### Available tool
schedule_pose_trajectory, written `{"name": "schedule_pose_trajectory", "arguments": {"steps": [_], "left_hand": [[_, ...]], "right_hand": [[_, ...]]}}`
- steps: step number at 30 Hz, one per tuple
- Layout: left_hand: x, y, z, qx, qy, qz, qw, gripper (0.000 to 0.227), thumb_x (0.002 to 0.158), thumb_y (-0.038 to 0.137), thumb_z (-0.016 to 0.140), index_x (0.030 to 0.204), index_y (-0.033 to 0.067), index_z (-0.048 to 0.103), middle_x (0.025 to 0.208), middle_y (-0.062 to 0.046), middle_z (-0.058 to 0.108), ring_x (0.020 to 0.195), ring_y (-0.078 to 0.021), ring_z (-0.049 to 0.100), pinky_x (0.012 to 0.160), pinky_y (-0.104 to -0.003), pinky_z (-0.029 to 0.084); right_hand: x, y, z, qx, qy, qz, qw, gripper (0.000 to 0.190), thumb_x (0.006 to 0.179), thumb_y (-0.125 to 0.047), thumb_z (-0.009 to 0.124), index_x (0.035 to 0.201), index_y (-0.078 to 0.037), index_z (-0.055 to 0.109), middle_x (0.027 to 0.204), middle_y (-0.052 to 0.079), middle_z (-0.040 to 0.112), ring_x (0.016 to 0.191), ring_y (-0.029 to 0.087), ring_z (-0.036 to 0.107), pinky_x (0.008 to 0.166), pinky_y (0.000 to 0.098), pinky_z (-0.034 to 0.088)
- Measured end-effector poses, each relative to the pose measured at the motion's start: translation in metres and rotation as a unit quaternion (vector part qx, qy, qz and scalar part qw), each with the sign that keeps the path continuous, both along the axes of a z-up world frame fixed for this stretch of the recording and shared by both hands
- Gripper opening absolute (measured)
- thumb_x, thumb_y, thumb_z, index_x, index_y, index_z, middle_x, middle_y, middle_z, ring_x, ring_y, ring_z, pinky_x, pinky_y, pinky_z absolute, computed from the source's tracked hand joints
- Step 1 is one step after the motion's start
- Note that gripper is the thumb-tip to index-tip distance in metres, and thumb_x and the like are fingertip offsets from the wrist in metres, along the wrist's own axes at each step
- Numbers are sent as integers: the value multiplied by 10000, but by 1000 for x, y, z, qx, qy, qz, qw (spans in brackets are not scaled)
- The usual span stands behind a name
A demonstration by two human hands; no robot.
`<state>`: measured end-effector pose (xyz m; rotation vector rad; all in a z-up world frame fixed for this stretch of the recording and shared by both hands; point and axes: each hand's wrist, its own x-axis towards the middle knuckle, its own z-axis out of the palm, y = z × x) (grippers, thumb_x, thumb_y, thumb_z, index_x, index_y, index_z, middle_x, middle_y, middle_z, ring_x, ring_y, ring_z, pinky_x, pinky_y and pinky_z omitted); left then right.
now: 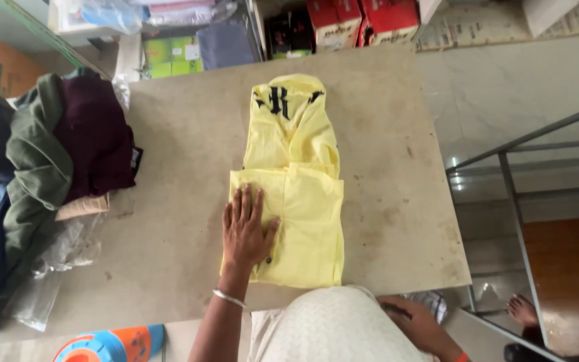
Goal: The person folds a yellow short-sleeve shirt on a table, smoothing and aligning the sleeves and body, then places a tag card on the folded shirt and wraps it in a clear plastic bag, pressing it flat. At the end the person picks up a green garment and begins unfolding it on the table.
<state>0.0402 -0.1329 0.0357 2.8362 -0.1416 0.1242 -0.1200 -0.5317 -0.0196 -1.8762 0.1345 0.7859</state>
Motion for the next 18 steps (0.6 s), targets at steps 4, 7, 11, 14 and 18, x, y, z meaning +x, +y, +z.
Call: {"name": "schedule_pose_trajectory", "arguments": {"steps": [4,7,11,14,18], "left_hand": [[0,-1,-2,-8,3,6,1000,797,912,508,612,1561,106,382,1642,-179,312,1511,-384,276,1195,-565,228],[-1,1,-2,-2,-7,1,1000,804,921,502,608,1561,76,371,1640,-200,308,1512,-393,277,1198,-566,228],[-2,-3,2,-9,-16,0,1000,802,917,490,612,1562,75,378,1637,-199,317,1510,-393,287,1194,-566,237],[2,-5,4,-3,-1,7,1000,798,905,486,619,1552,80,389,1635,-194,322,1505,-394,293,1194,-567,242],[-1,-5,3,0,-22,7,1000,773,939,483,615,1568,87,400,1654,-185,333,1515,-390,304,1212,-566,248]], "right_hand": [[19,28,40,-30,2,13,999,321,873,-140,685,1176,-75,765,1015,74,834,915,178,781,823,295,585],[30,42,55,-65,-61,77,993,255,852,-132,706,1084,-56,780,941,126,812,884,261,785,753,319,590],[34,42,44,-36,-170,170,970,279,788,-129,697,1046,-71,786,935,130,786,879,331,753,732,361,588],[48,57,61,-12,-202,210,957,286,776,-155,703,1039,-85,792,940,114,792,862,335,742,735,390,581],[50,75,73,9,-217,272,938,270,806,-182,702,1045,-108,804,943,103,799,860,323,733,758,402,563]]}}
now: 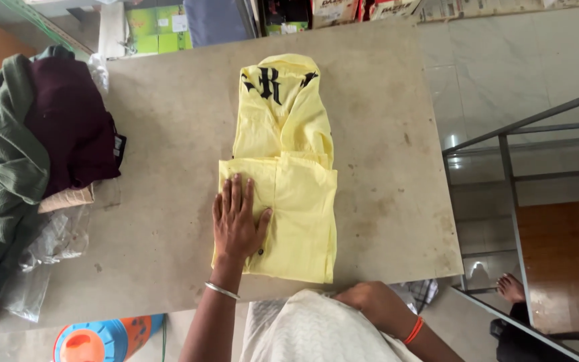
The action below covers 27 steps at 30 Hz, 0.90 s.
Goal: The person folds a yellow short-sleeve shirt on a table, smoothing and aligning the sleeves and body, then places a tag card on the folded shirt and wraps it in a clear plastic bag, pressing it flat. At the end the person picks up a green garment and begins unfolding it on the table.
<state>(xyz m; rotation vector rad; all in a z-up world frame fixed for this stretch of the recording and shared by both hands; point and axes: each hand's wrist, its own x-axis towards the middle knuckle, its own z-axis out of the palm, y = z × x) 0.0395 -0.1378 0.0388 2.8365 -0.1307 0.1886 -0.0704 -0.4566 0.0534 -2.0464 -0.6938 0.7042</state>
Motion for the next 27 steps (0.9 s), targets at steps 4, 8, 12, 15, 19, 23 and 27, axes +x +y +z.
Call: {"name": "schedule_pose_trajectory", "arguments": {"steps": [4,8,12,15,19,23,27], "left_hand": [[1,-1,2,-8,21,-3,1000,788,895,492,626,1540,92,411,1629,-179,340,1503,-394,298,1193,-566,245],[2,1,4,-15,14,-2,1000,788,902,495,615,1546,91,408,1632,-170,338,1507,-385,295,1191,-569,236],[8,1,12,-9,23,11,1000,778,897,502,606,1527,88,415,1627,-171,344,1509,-374,297,1194,-566,234],[7,3,9,-16,18,-8,1000,770,913,491,599,1531,68,421,1617,-197,354,1494,-398,297,1172,-568,238],[-3,3,7,-20,12,-10,1000,759,912,501,594,1518,71,435,1609,-196,376,1502,-396,307,1186,-568,239],[3,2,7,-28,-2,-6,1000,758,923,505,591,1519,64,435,1604,-200,376,1494,-404,307,1184,-574,236],[2,5,3,-29,11,-8,1000,751,924,498,589,1519,67,433,1616,-191,362,1507,-394,290,1193,-572,230]], "right_hand": [[9,13,6,41,80,-18,996,286,825,-188,730,1089,-96,793,986,110,801,894,277,765,788,360,581],[2,23,1,90,159,-64,981,297,847,-210,764,1106,-67,786,1028,113,813,920,206,798,817,315,601],[-10,28,-16,91,209,-78,971,285,847,-209,766,1091,-65,793,1009,99,820,915,190,794,833,315,602],[1,49,-18,76,174,-23,981,260,832,-183,760,1062,-68,796,969,103,806,896,225,781,818,333,595],[-10,72,-12,95,139,45,985,223,863,-172,740,1057,-71,780,962,115,780,906,273,749,815,356,574],[2,92,-18,142,121,73,980,244,894,-177,735,1106,-59,758,1012,130,753,959,288,728,854,367,563],[17,94,-11,117,206,91,967,267,918,-199,721,1134,-45,750,1085,113,760,1018,253,727,914,339,565]]}}
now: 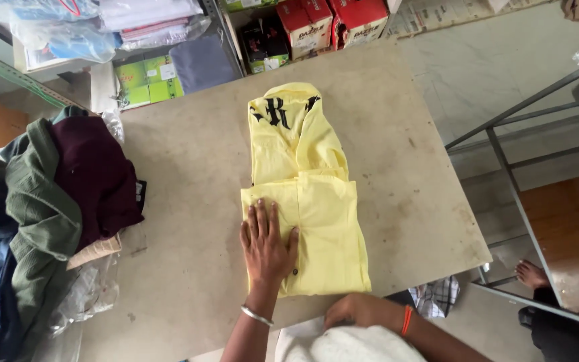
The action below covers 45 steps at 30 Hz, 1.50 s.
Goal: The person folds a yellow short-sleeve shirt on a table, smoothing and aligning the sleeves and body, then places a tag card on the folded shirt and wraps it in a clear plastic bag, pressing it flat. At the end the person picks up a green garment and begins unfolding it on the table.
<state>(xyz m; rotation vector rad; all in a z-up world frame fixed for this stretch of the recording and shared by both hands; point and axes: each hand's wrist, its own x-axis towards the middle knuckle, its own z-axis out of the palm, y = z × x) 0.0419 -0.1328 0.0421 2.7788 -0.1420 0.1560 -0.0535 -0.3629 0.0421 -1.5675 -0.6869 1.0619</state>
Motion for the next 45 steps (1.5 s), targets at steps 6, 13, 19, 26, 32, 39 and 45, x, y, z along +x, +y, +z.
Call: {"name": "schedule_pose_trajectory", "arguments": {"steps": [6,13,19,26,32,39,45], "left_hand": [[1,-1,0,8,16,1,1000,776,920,510,585,1534,74,396,1626,-186,316,1508,-396,248,1181,-576,211],[1,4,-4,3,23,-12,1000,776,920,502,587,1533,73,381,1636,-188,290,1521,-390,214,1190,-571,187],[13,18,12,-87,46,8,995,666,916,386,666,1481,94,466,1578,-139,438,1430,-325,459,1142,-501,373],[39,35,-1,-92,-4,102,991,731,854,314,743,1468,27,472,1299,-162,652,1208,-364,592,970,-463,498],[59,50,-1,-215,54,144,965,423,894,211,726,1294,85,675,1067,-108,745,865,-256,726,760,-393,577],[62,51,-12,-384,0,111,917,219,909,99,736,1097,-13,733,936,-72,734,717,-141,698,663,-261,559],[68,61,-61,-642,85,182,740,183,949,62,714,1076,-69,726,904,0,698,763,-32,598,704,-190,504]], "right_hand": [[19,-22,35,-17,38,-12,999,375,983,-162,615,1344,-81,675,1339,70,710,1229,195,674,1049,299,498],[33,-47,32,-62,22,-140,988,334,991,-202,639,1289,-62,694,1226,58,764,1122,156,712,977,304,548],[107,-25,15,-224,-267,-532,771,557,856,-301,762,1310,-18,608,1023,108,731,802,236,711,707,366,584],[140,-11,-3,-251,-281,-545,749,365,854,-312,791,1053,-28,679,847,115,723,735,302,689,676,396,544],[120,-17,27,-240,-322,-559,725,249,888,-250,769,891,-18,678,730,130,649,634,315,616,595,400,498],[131,-22,29,-176,-353,-561,727,239,922,-238,757,945,-10,691,742,95,657,607,220,613,588,345,499],[163,-22,-8,-157,-326,-557,747,199,915,-202,783,998,-29,730,841,79,710,669,189,665,638,324,541]]}}
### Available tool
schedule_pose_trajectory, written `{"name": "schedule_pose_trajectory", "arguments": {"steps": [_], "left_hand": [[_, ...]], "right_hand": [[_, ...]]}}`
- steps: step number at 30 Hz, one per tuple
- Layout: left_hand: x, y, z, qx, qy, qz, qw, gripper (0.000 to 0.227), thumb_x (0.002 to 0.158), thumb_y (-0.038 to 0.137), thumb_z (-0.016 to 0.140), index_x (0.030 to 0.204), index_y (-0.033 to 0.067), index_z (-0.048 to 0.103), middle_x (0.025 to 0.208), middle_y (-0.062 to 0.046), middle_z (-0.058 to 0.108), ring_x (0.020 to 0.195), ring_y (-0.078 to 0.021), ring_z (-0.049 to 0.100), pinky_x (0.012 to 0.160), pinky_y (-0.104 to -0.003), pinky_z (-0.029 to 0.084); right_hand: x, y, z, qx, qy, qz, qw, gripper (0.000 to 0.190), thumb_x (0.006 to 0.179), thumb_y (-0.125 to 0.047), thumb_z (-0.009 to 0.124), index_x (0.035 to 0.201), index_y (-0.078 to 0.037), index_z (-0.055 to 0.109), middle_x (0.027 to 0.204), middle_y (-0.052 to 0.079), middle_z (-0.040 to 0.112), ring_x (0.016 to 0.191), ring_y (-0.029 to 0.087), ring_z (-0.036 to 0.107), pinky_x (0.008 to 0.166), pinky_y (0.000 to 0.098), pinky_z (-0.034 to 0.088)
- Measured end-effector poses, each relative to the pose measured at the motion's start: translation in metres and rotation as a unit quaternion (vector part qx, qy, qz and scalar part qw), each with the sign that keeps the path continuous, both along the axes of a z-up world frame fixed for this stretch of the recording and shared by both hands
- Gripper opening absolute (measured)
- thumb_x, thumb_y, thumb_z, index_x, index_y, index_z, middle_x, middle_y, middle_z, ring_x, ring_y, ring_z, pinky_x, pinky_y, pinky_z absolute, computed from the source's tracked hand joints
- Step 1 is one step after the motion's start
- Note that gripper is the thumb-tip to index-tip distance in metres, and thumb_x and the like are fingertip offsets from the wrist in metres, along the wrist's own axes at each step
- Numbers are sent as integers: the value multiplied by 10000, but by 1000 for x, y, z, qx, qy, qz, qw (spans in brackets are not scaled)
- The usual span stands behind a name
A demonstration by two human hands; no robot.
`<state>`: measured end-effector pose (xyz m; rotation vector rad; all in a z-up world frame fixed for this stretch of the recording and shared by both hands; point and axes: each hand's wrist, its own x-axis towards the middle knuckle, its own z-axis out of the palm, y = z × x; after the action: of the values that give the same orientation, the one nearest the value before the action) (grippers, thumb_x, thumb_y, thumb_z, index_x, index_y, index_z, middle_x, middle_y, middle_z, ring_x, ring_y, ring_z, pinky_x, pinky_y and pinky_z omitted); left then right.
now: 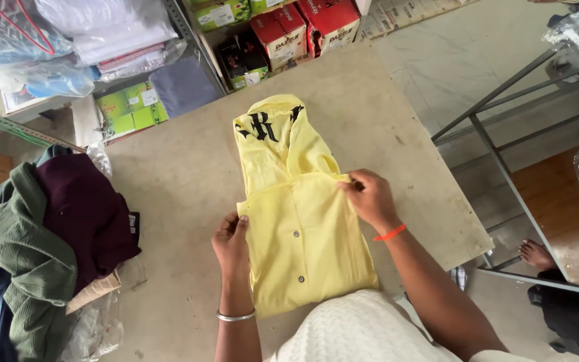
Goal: The person folds a yellow short-sleeve shirt on a table, smoothing and aligning the sleeves and body, then places a tag card on the folded shirt and wraps it in a clear plastic bag, pressing it flat. At the end the person picks up a green garment and begins unfolding it on the table.
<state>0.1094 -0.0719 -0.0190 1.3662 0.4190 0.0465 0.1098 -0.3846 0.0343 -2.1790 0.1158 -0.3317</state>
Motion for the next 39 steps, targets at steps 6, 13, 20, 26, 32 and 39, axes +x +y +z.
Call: {"name": "schedule_pose_trajectory", "arguments": {"steps": [6,13,20,26,32,39], "left_hand": [[9,-2,17,92,73,-67,991,212,938,117,737,1071,-48,742,840,-5,709,693,-31,563,612,-203,452],[4,4,13,-54,16,-52,997,223,919,65,737,1092,-73,711,920,-23,731,778,-46,643,714,-197,521],[14,-1,15,1,68,-74,995,194,951,70,674,1102,-52,688,886,-22,725,734,-52,625,663,-213,511],[18,-6,38,126,62,-118,983,191,969,80,657,1117,-37,693,788,-9,676,636,-50,528,555,-230,418],[18,-13,46,163,-49,-133,976,203,992,85,664,1150,-43,672,813,2,668,667,-33,523,588,-204,437],[29,-10,7,91,40,-97,990,352,952,71,639,1284,-32,584,972,-40,753,793,-54,688,674,-221,550]], "right_hand": [[8,23,12,-10,45,5,999,387,789,-170,827,1142,-48,728,911,111,726,737,201,690,684,325,558],[-2,14,36,14,57,-5,998,299,870,-158,784,1128,-30,704,921,97,741,724,202,687,687,334,558],[4,8,14,-43,78,-12,996,206,907,-140,744,1061,-19,683,960,137,720,784,288,694,698,373,548],[0,11,19,-66,43,-16,997,186,912,-126,710,1065,-36,654,1022,157,712,826,330,691,709,401,551],[1,7,42,-82,-2,-22,996,196,922,-131,705,1082,-43,635,995,164,711,827,353,692,698,413,549],[28,6,3,-109,3,-34,993,214,926,-173,729,1092,-58,658,909,145,739,830,375,704,700,449,547]]}}
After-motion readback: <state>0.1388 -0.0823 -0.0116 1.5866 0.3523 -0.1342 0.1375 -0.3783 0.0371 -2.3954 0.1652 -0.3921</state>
